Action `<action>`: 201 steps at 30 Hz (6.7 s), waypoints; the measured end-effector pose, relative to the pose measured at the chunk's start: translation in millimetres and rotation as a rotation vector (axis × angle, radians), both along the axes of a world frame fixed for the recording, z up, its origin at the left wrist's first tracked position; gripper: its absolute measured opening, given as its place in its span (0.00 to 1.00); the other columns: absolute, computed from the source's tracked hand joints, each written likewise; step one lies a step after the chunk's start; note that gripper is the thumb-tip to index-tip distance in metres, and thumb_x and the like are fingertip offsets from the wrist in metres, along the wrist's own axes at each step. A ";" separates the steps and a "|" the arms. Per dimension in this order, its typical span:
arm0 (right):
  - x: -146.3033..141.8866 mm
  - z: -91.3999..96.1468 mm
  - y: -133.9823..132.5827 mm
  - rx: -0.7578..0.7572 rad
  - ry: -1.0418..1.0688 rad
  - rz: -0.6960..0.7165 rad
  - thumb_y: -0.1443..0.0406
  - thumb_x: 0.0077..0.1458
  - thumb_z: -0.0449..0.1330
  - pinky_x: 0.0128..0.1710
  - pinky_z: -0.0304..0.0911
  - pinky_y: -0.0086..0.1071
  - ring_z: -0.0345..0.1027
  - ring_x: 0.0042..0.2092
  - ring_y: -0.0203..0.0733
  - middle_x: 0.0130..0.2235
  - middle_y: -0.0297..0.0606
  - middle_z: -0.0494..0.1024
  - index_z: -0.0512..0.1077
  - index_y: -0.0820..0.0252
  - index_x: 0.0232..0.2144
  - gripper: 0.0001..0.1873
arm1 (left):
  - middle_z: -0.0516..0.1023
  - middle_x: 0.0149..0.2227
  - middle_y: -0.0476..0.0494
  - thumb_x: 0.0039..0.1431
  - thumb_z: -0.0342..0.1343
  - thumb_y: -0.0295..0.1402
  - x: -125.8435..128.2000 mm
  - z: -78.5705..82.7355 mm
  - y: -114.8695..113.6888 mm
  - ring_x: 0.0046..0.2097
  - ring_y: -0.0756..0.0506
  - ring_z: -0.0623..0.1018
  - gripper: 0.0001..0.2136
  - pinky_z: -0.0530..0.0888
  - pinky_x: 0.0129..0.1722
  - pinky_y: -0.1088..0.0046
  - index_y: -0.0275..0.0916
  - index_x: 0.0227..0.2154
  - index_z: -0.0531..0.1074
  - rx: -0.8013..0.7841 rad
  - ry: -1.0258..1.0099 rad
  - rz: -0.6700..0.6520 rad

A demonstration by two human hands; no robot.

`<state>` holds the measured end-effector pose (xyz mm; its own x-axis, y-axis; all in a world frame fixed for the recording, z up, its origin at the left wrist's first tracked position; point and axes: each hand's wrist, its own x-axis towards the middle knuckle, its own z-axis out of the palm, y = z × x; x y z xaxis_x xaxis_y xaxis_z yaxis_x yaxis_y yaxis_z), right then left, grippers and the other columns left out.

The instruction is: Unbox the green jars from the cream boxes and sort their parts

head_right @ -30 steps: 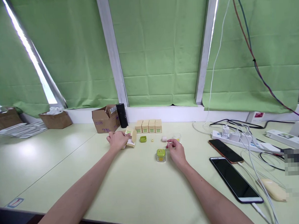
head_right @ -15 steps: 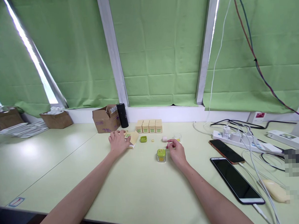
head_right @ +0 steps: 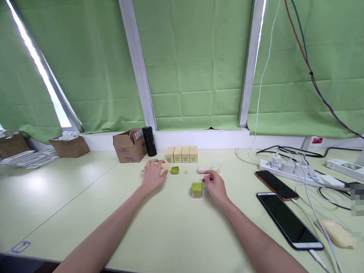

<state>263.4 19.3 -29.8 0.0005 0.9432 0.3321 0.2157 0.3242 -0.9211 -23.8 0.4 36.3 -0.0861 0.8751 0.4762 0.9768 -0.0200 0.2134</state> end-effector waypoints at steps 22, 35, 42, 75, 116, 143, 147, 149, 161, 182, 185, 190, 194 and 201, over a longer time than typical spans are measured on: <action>0.1 0.9 0.3 0.017 -0.027 0.026 0.63 0.49 0.54 0.43 0.65 0.40 0.75 0.38 0.46 0.32 0.36 0.81 0.74 0.57 0.41 0.17 | 0.75 0.50 0.40 0.56 0.64 0.39 90.4 -20.7 -48.7 0.56 0.35 0.72 0.20 0.70 0.57 0.55 0.44 0.51 0.73 -0.292 -0.422 -0.586; -20.0 19.5 -30.0 -0.047 0.276 0.335 0.46 0.51 0.69 0.36 0.74 0.39 0.75 0.45 0.50 0.46 0.44 0.82 0.77 0.57 0.44 0.26 | 0.81 0.45 0.40 0.59 0.61 0.50 83.6 -19.7 -36.3 0.46 0.40 0.77 0.22 0.73 0.47 0.64 0.38 0.47 0.78 -0.144 -0.857 -0.522; -23.0 25.9 -36.2 -0.210 0.478 0.450 0.47 0.46 0.73 0.42 0.76 0.43 0.77 0.43 0.50 0.41 0.43 0.82 0.77 0.58 0.42 0.28 | 0.83 0.37 0.43 0.62 0.58 0.49 89.1 -11.8 -41.4 0.38 0.43 0.77 0.19 0.72 0.41 0.68 0.38 0.37 0.81 -0.109 -0.861 -0.583; -29.0 39.6 -60.8 0.205 0.237 0.223 0.62 0.52 0.69 0.56 0.71 0.46 0.67 0.58 0.50 0.55 0.42 0.73 0.67 0.49 0.56 0.29 | 0.82 0.44 0.38 0.50 0.69 0.39 79.2 -14.0 -38.5 0.47 0.39 0.80 0.15 0.77 0.48 0.63 0.37 0.38 0.79 -0.024 -1.280 -0.654; -26.3 29.6 -51.8 0.045 -0.047 0.215 0.63 0.49 0.66 0.48 0.67 0.42 0.72 0.46 0.45 0.47 0.39 0.79 0.67 0.52 0.54 0.28 | 0.79 0.40 0.43 0.66 0.54 0.41 78.8 -20.6 -37.0 0.42 0.44 0.78 0.09 0.72 0.39 0.68 0.41 0.34 0.68 0.011 -0.888 -0.556; -16.8 43.6 -40.6 -0.141 0.634 0.353 0.51 0.48 0.73 0.48 0.75 0.44 0.79 0.45 0.47 0.43 0.40 0.83 0.70 0.54 0.44 0.26 | 0.82 0.30 0.39 0.56 0.60 0.25 66.4 -19.8 -18.9 0.29 0.46 0.81 0.06 0.77 0.29 0.71 0.35 0.35 0.69 -0.033 -1.720 -0.124; -1.2 44.8 -19.5 -0.231 0.780 0.285 0.57 0.40 0.78 0.37 0.76 0.36 0.79 0.41 0.44 0.39 0.38 0.83 0.73 0.55 0.41 0.27 | 0.82 0.30 0.39 0.55 0.61 0.25 66.2 -19.5 -20.0 0.29 0.46 0.81 0.06 0.77 0.30 0.71 0.36 0.35 0.69 -0.036 -1.719 -0.126; 13.5 47.0 -2.2 -0.198 0.817 0.217 0.61 0.38 0.78 0.39 0.77 0.37 0.79 0.40 0.44 0.38 0.38 0.83 0.74 0.55 0.41 0.28 | 0.81 0.30 0.40 0.55 0.60 0.25 65.9 -19.6 -20.2 0.29 0.46 0.81 0.06 0.77 0.30 0.70 0.36 0.34 0.69 -0.036 -1.719 -0.129; 107.0 45.1 96.3 -0.097 -0.192 -0.171 0.76 0.33 0.64 0.51 0.71 0.44 0.75 0.48 0.51 0.46 0.48 0.82 0.78 0.62 0.43 0.28 | 0.80 0.28 0.41 0.58 0.61 0.28 64.9 -23.0 -18.1 0.29 0.46 0.81 0.06 0.77 0.31 0.70 0.37 0.32 0.68 -0.021 -1.707 -0.145; 96.3 19.0 111.9 -0.118 -0.665 -0.061 0.70 0.43 0.68 0.46 0.68 0.32 0.76 0.45 0.43 0.49 0.43 0.80 0.76 0.58 0.54 0.32 | 0.81 0.30 0.41 0.57 0.63 0.30 64.8 -27.2 -15.8 0.29 0.47 0.81 0.07 0.77 0.31 0.71 0.36 0.33 0.69 -0.027 -1.687 -0.171; 93.7 25.1 106.8 -0.095 -0.687 -0.110 0.70 0.41 0.69 0.49 0.68 0.35 0.75 0.47 0.46 0.48 0.43 0.80 0.76 0.58 0.53 0.33 | 0.81 0.30 0.41 0.57 0.63 0.29 64.8 -27.1 -16.0 0.29 0.47 0.81 0.07 0.77 0.31 0.71 0.37 0.33 0.69 -0.029 -1.693 -0.175; 74.3 41.0 77.9 0.054 -0.690 -0.251 0.68 0.45 0.68 0.61 0.60 0.49 0.61 0.62 0.60 0.58 0.50 0.72 0.71 0.56 0.58 0.35 | 0.81 0.28 0.42 0.56 0.63 0.28 68.3 -26.2 -17.1 0.29 0.46 0.81 0.07 0.78 0.32 0.70 0.37 0.32 0.68 -0.057 -1.718 -0.193; 33.7 52.6 28.7 0.394 -0.556 -0.182 0.70 0.52 0.61 0.59 0.63 0.53 0.63 0.58 0.57 0.53 0.42 0.75 0.72 0.52 0.52 0.23 | 0.81 0.27 0.40 0.53 0.63 0.27 73.8 -23.8 -19.3 0.27 0.46 0.81 0.07 0.77 0.31 0.69 0.37 0.30 0.68 -0.121 -1.730 -0.230; -23.4 50.8 -47.6 0.614 -0.435 0.127 0.73 0.59 0.55 0.49 0.72 0.49 0.68 0.57 0.53 0.55 0.42 0.74 0.68 0.47 0.58 0.27 | 0.79 0.24 0.41 0.47 0.62 0.26 80.5 -18.5 -29.8 0.25 0.45 0.79 0.07 0.76 0.27 0.70 0.36 0.27 0.69 -0.237 -1.729 -0.332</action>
